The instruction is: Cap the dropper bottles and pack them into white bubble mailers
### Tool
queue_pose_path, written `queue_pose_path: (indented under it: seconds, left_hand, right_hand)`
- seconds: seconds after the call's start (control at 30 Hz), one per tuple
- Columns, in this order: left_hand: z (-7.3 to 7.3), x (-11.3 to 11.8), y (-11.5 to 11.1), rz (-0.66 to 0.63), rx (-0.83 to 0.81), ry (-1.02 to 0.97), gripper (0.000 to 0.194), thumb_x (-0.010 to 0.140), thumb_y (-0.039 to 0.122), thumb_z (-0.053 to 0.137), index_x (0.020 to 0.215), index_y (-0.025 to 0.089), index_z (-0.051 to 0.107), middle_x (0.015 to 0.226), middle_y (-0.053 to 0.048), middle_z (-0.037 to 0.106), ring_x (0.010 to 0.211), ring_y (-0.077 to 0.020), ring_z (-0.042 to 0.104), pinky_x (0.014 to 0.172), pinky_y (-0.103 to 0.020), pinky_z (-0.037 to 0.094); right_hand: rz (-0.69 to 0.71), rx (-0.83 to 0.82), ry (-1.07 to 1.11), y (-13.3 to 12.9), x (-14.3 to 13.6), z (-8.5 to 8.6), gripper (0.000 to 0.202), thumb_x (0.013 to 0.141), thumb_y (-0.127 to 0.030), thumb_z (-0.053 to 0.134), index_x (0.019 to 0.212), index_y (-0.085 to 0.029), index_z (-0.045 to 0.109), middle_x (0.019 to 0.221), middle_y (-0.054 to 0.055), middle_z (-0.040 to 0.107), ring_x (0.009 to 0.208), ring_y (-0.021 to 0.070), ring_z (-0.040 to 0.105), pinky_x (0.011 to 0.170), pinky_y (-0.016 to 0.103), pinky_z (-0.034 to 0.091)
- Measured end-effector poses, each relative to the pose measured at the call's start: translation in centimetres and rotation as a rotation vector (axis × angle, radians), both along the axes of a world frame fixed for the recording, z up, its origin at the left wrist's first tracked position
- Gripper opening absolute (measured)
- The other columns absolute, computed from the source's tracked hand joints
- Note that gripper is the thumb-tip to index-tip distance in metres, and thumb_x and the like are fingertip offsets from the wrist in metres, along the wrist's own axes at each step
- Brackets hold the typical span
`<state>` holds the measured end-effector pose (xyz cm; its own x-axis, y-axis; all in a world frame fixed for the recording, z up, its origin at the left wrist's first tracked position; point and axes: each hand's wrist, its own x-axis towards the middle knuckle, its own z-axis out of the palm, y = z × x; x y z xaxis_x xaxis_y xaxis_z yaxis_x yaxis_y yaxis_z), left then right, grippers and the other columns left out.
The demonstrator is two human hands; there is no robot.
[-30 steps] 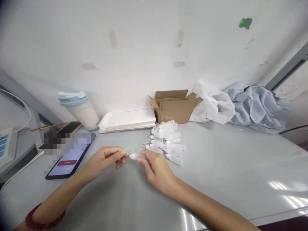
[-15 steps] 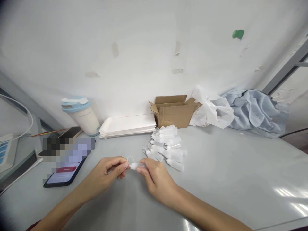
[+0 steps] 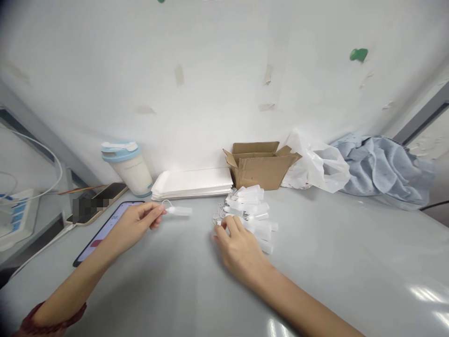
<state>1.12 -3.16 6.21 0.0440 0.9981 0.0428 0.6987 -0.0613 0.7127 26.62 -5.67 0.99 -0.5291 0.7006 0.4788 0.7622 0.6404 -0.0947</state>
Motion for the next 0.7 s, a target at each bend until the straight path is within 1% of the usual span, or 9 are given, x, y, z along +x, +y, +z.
queue_pose_path:
  seconds: [0.13,0.2,0.3,0.37,0.43,0.53,0.7]
  left_hand:
    - [-0.3,0.0,0.3,0.078,0.013,0.190,0.044,0.086,0.048,0.028,0.071,0.018,0.056,0.063,0.000,0.059,0.059,-0.0156,0.057,0.057,-0.023,0.042]
    - [-0.4,-0.2,0.3,0.140,0.021,0.287,0.044,0.086,0.047,0.028,0.073,0.018,0.059,0.062,-0.002,0.060,0.061,-0.0192,0.058,0.056,-0.025,0.039]
    - [-0.7,-0.5,0.2,0.225,0.036,0.421,0.039,0.085,0.042,0.033,0.076,0.017,0.061,0.063,-0.007,0.062,0.065,-0.0262,0.058,0.055,-0.028,0.032]
    - [-0.8,-0.3,0.1,0.233,0.034,0.488,0.036,0.085,0.038,0.034,0.077,0.017,0.062,0.067,-0.009,0.063,0.068,-0.0285,0.058,0.055,-0.029,0.029]
    - [-0.9,0.1,-0.1,0.196,0.026,0.520,0.036,0.086,0.035,0.033,0.076,0.017,0.062,0.068,-0.009,0.064,0.069,-0.0282,0.058,0.055,-0.029,0.028]
    - [-1.0,1.0,-0.6,0.100,0.010,0.531,0.034,0.088,0.033,0.032,0.073,0.019,0.060,0.067,-0.007,0.064,0.067,-0.0255,0.058,0.054,-0.028,0.027]
    - [-1.7,2.5,-1.3,-0.047,-0.005,0.515,0.036,0.089,0.030,0.031,0.063,0.020,0.052,0.059,-0.005,0.058,0.058,-0.0217,0.054,0.053,-0.028,0.024]
  right_hand:
    - [-0.044,0.054,-0.103,0.3,0.1,-0.4,0.012,0.086,-0.011,0.046,0.089,-0.014,0.057,0.085,0.010,0.055,0.075,0.0211,0.048,0.051,0.026,0.040]
    - [-0.071,0.053,-0.160,0.3,0.1,-0.7,0.011,0.084,-0.010,0.050,0.089,-0.015,0.058,0.085,0.010,0.054,0.075,0.0213,0.047,0.050,0.026,0.039]
    - [-0.089,0.051,-0.207,0.3,0.1,-1.1,0.010,0.082,-0.009,0.053,0.086,-0.016,0.058,0.086,0.010,0.053,0.076,0.0212,0.047,0.050,0.026,0.037]
    - [-0.092,0.046,-0.218,0.3,0.1,-1.1,0.009,0.082,-0.010,0.054,0.085,-0.017,0.058,0.086,0.010,0.053,0.076,0.0210,0.047,0.049,0.025,0.037]
    - [-0.098,0.033,-0.224,0.3,0.1,-1.0,0.008,0.082,-0.011,0.055,0.084,-0.017,0.059,0.087,0.010,0.054,0.076,0.0208,0.048,0.050,0.025,0.037]
    - [-0.103,0.012,-0.227,0.4,0.0,-0.7,0.004,0.082,-0.014,0.057,0.085,-0.016,0.060,0.087,0.009,0.055,0.076,0.0202,0.048,0.053,0.026,0.038]
    - [-0.136,-0.012,-0.212,0.4,0.1,-0.5,0.008,0.083,-0.015,0.057,0.090,-0.015,0.061,0.086,0.010,0.057,0.079,0.0225,0.050,0.058,0.029,0.041]
